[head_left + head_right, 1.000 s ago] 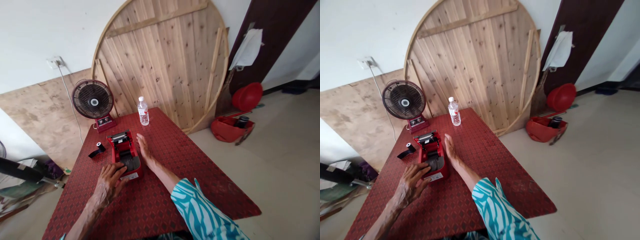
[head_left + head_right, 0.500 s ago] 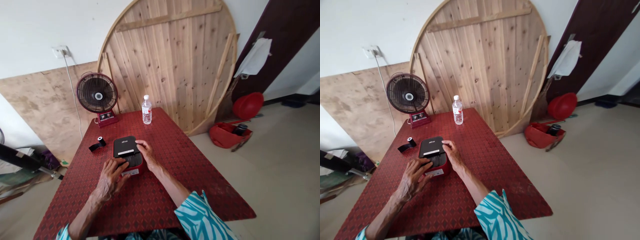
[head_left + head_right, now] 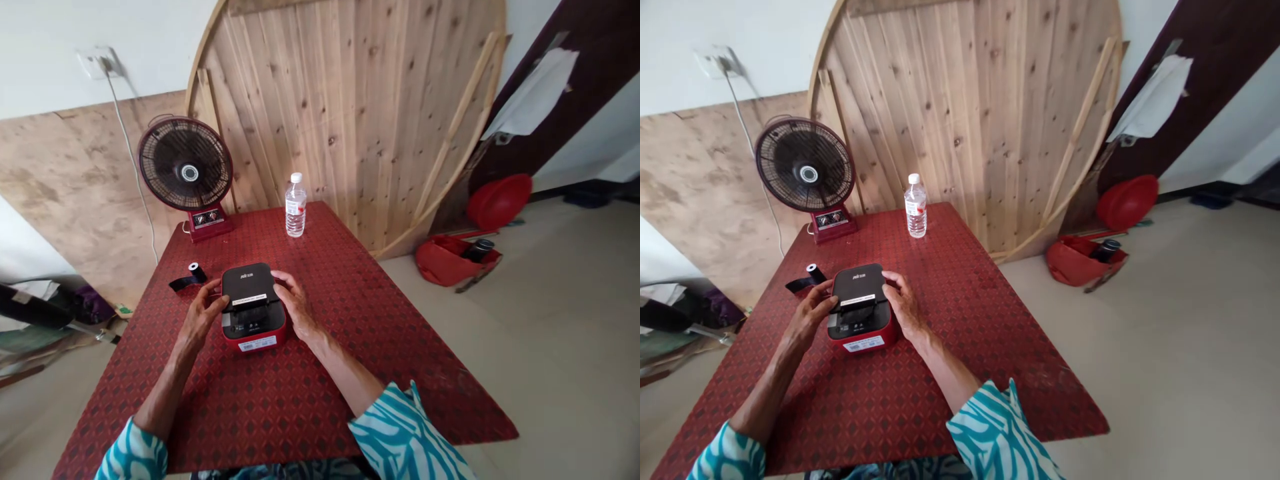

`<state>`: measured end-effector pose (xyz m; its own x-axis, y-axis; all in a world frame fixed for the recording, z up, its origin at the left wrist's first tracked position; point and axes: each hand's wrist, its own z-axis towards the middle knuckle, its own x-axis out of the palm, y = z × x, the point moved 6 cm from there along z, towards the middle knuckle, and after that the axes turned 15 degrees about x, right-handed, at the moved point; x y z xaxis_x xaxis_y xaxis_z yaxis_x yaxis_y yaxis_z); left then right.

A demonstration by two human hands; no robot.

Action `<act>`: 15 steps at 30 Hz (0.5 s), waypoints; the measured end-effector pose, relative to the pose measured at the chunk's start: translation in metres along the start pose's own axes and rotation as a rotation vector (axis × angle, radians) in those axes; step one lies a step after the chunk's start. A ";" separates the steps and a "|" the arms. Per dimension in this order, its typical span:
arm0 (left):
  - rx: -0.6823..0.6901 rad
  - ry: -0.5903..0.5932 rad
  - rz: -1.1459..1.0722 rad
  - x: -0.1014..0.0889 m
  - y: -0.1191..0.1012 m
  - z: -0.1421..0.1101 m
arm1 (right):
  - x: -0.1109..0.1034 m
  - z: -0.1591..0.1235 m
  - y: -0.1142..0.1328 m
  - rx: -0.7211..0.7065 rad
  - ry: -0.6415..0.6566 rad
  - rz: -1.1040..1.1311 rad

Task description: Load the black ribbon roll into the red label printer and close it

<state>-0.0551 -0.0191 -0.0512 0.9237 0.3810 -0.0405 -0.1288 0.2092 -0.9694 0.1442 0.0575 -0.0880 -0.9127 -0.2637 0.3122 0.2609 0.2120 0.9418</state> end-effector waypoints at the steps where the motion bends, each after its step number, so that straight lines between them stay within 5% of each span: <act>1: -0.003 0.004 -0.016 0.001 0.000 -0.001 | 0.000 -0.001 0.000 -0.012 0.002 -0.010; 15: -0.031 0.096 -0.263 0.002 0.019 -0.017 | -0.004 0.003 -0.023 -0.026 -0.032 0.002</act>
<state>-0.0499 -0.0295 -0.0735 0.9540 0.2300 0.1922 0.1297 0.2614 -0.9565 0.1406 0.0567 -0.1117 -0.9216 -0.2333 0.3101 0.2703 0.1874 0.9444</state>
